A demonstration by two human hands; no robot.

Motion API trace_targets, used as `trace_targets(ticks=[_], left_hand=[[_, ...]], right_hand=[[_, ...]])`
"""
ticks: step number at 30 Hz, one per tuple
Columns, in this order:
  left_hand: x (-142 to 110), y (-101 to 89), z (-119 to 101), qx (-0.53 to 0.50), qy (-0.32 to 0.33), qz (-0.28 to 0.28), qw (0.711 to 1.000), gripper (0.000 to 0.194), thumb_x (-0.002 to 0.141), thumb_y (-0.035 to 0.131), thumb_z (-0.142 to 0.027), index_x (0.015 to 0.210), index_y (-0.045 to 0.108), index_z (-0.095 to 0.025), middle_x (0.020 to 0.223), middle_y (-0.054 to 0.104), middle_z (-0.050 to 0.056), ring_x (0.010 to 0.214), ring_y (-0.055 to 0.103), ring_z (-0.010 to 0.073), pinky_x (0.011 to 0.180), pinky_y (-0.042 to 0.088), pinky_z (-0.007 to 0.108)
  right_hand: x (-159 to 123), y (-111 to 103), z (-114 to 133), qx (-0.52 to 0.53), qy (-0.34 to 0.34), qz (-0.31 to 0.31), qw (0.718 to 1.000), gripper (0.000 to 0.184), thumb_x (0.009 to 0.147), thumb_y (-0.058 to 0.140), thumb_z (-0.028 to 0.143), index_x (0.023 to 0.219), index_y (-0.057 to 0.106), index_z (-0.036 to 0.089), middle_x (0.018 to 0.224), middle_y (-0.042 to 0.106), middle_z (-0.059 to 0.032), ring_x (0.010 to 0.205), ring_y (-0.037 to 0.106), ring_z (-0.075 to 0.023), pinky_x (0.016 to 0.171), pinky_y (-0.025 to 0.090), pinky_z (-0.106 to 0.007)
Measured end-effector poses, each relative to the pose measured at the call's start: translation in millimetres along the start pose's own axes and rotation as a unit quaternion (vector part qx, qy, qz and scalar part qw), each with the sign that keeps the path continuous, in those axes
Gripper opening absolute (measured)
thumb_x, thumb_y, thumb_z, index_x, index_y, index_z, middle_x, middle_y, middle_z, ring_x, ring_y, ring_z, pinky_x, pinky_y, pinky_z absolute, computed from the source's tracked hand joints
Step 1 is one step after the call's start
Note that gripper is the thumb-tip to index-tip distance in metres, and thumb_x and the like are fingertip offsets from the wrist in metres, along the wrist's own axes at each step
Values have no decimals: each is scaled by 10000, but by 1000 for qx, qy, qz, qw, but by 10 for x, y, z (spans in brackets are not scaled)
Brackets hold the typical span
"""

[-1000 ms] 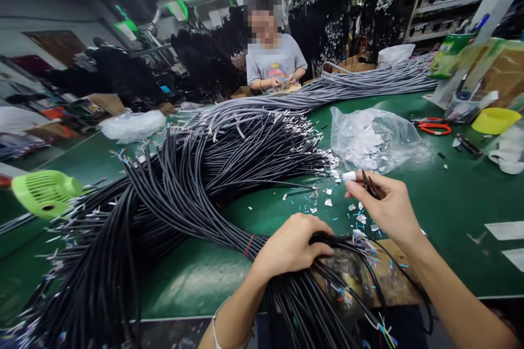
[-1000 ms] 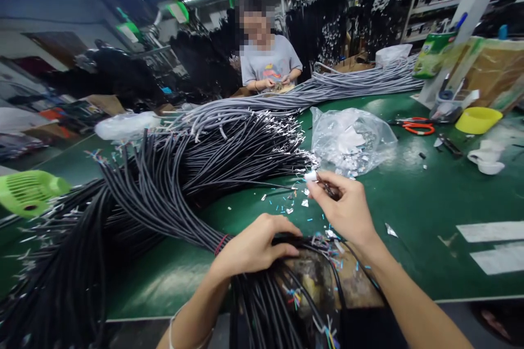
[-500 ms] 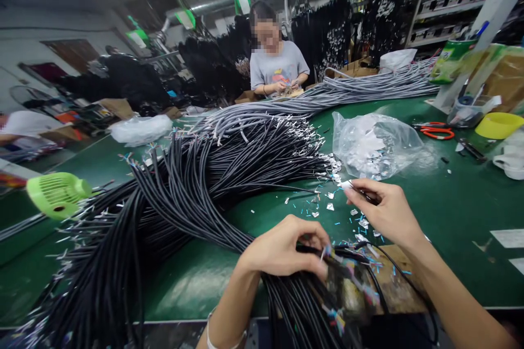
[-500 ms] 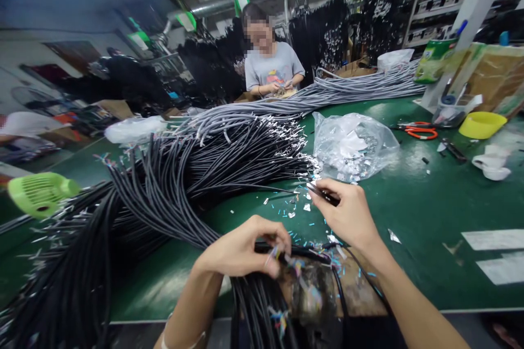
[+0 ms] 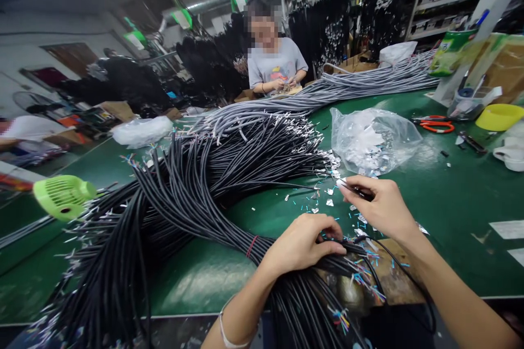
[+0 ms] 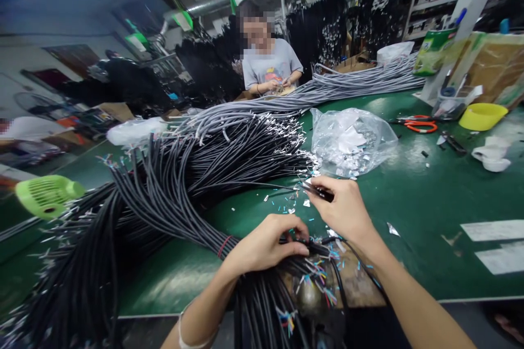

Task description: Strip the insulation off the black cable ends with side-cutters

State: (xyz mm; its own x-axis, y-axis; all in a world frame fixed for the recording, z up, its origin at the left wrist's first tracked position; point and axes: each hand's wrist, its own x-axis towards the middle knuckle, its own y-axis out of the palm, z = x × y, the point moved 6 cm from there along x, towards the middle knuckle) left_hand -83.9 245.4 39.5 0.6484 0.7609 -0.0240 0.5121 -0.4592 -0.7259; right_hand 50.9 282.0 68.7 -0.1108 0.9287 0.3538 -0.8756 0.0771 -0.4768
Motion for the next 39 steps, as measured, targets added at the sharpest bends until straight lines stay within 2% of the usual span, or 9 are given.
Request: trace_targets(ticks=[3,5,9,13,19,22,25,32,39], left_hand=[[-12,-17,-6,-7,-3,9,1000,214,793,650,-344,892,619,-157,794,662,18,733,607,149,681,442,221],[-17,-21,-33,-5,16,23,1000,129,854,576,-267,841,627,-148,781,658,22,734,602,141,693,438,213],[-16,-10,-51,7,33,39,999,199,905,447,-152,874,643,-146,796,665,31,742,602,135,729,436,215],[-2,-5,2,26,14,23,999,131,854,545,-168,907,665,-168,855,683,32,810,612,165,790,432,251],[-23,8,73,18,3,60,998,173,840,530,-115,921,671,-174,888,701,32,821,625,161,769,442,238],[-30,24,135,53,-12,79,995,126,770,654,-199,894,649,-175,838,666,25,773,595,169,718,434,242],[-27,31,148,55,-1,98,994,242,688,744,-285,856,621,-160,781,600,6,710,531,148,656,404,225],[-1,-218,173,-132,-48,-76,987,222,726,700,-324,760,614,-123,614,482,-42,592,422,98,561,341,198],[-6,-333,242,-121,-72,-215,966,225,782,643,-323,874,701,-125,763,670,37,678,556,149,612,407,226]], right_hand=[[-2,11,4,-9,-4,1,1000,142,773,586,239,817,697,161,671,690,-13,594,615,-148,560,469,-256],[-3,16,8,-16,-10,0,1000,139,773,589,233,822,700,165,690,692,-10,600,613,-144,557,465,-252],[-4,19,15,-29,-20,-4,999,129,770,595,223,813,702,167,692,695,-7,602,616,-143,555,462,-249],[-5,24,13,-30,-22,-7,999,139,766,597,224,831,707,169,703,707,-14,604,626,-149,562,472,-256],[-7,27,20,-31,-27,-1,999,153,769,587,233,833,714,175,711,711,-15,601,627,-148,559,473,-261],[-8,17,34,-37,-33,-3,999,148,773,584,235,822,713,180,693,705,-8,591,619,-144,550,464,-257],[-6,11,37,-43,-33,-1,999,135,774,589,229,814,707,179,696,705,-6,593,617,-142,550,459,-251],[-14,2,7,-23,-17,1,1000,139,777,595,264,808,693,170,685,700,-25,592,631,-164,551,481,-266],[-30,17,-42,78,16,51,996,247,816,566,388,788,682,172,682,686,-26,621,641,-171,550,499,-251]])
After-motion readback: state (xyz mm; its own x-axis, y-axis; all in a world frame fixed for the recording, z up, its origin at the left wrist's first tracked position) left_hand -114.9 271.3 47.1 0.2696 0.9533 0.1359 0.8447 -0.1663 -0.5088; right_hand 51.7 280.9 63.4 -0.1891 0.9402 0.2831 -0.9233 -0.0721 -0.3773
